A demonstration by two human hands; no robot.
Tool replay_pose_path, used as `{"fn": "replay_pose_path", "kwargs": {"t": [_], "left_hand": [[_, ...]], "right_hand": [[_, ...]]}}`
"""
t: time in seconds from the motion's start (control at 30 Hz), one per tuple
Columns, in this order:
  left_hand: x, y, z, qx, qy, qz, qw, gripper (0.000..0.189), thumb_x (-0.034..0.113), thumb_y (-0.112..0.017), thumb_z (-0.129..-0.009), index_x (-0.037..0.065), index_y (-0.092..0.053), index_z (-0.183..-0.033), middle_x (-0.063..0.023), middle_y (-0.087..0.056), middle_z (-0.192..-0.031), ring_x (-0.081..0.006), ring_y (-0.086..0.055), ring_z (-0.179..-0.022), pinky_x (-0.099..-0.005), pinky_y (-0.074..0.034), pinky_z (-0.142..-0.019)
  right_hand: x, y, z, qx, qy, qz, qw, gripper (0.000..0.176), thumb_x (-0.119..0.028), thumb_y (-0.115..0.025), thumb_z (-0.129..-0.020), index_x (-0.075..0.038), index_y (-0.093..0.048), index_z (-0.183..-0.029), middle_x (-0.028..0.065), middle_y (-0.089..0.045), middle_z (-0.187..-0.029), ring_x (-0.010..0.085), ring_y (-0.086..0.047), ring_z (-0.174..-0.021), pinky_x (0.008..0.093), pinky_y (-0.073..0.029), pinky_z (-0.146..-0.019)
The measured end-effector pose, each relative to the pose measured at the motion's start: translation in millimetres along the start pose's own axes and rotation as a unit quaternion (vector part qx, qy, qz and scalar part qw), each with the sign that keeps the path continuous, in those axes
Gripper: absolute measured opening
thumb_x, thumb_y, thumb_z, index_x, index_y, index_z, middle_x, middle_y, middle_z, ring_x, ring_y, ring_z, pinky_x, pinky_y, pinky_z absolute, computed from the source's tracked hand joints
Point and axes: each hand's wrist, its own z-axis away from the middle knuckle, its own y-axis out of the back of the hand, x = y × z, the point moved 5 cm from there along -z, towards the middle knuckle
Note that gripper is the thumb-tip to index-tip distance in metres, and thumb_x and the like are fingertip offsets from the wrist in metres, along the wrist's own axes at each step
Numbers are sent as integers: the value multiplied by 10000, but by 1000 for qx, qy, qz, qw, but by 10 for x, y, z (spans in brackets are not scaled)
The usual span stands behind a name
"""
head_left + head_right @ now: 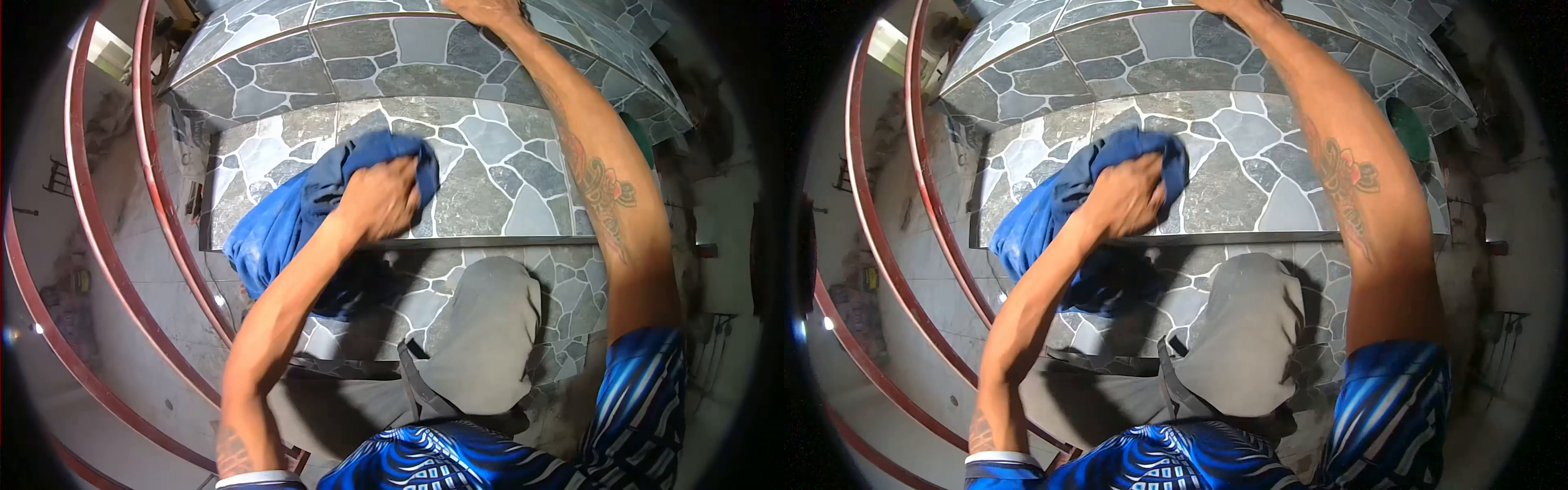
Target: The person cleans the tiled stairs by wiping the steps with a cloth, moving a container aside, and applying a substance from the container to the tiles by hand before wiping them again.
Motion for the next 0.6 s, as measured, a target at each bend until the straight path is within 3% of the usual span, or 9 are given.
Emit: {"fn": "replay_pose_path", "kwargs": {"t": [0.07,0.17,0.2,0.27,0.37,0.4,0.47,0.5,0.6], "left_hand": [[188,174,362,-26,-67,-16,997,388,198,-537,-899,-4,-571,-1229,-228,-653,-1080,-402,-649,-840,-485,-520,-717],[-54,31,366,-133,5,-3,991,350,189,-554,-880,5,-596,-1174,-228,-658,-1019,-405,-648,-818,-478,-519,-706],[-157,-37,201,-76,3,-35,996,305,209,-538,-891,23,-643,-1108,-181,-688,-856,-369,-666,-750,-469,-529,-690],[-216,-57,-202,18,46,-54,997,301,224,-554,-889,22,-640,-1094,-175,-679,-974,-341,-661,-849,-463,-525,-724],[236,-25,73,-58,-41,-93,993,336,239,-550,-918,1,-593,-1151,-192,-532,-1312,-303,-559,-1118,-468,-483,-821],[340,87,256,-32,-40,-27,998,306,239,-552,-925,19,-630,-1124,-196,-607,-1169,-322,-600,-1028,-462,-474,-832],[115,94,419,-200,67,-51,976,294,228,-557,-925,39,-649,-1130,-186,-653,-1002,-342,-627,-933,-474,-471,-825],[2,91,406,-114,35,-37,992,313,223,-550,-927,60,-642,-1178,-175,-665,-894,-360,-636,-864,-479,-476,-796],[-209,-11,-9,-32,61,-49,996,365,203,-554,-917,57,-597,-1248,-184,-665,-1041,-384,-629,-938,-464,-497,-811]], "right_hand": [[-17,38,-37,15,25,1,1000,542,-464,-528,-824,22,-732,-951,306,-674,-1040,454,-654,-1018,515,-525,-900],[-138,333,99,-77,-100,-44,991,541,-464,-524,-831,25,-730,-936,295,-683,-1001,457,-660,-990,520,-527,-886],[-125,351,125,-65,-100,-49,992,541,-463,-523,-832,27,-730,-932,296,-683,-1002,457,-661,-986,522,-526,-883],[-156,396,145,-38,-98,-64,992,540,-460,-521,-833,30,-729,-923,298,-681,-1004,458,-663,-978,525,-526,-878],[-97,291,69,-18,-35,-63,997,545,-460,-520,-834,33,-731,-928,306,-675,-1025,459,-662,-983,526,-522,-887],[-78,293,42,-25,-43,-64,997,545,-462,-517,-837,30,-733,-928,305,-675,-1027,459,-660,-988,525,-520,-893],[-88,279,65,-45,-64,-72,994,544,-465,-512,-841,23,-737,-927,304,-676,-1031,457,-658,-997,524,-515,-905],[-96,278,75,-45,-75,-66,994,546,-467,-512,-841,23,-737,-927,304,-676,-1029,460,-656,-999,525,-513,-910],[-99,272,95,-37,-90,-53,994,556,-475,-512,-839,26,-737,-924,309,-675,-1029,469,-649,-1008,524,-509,-921]]}}
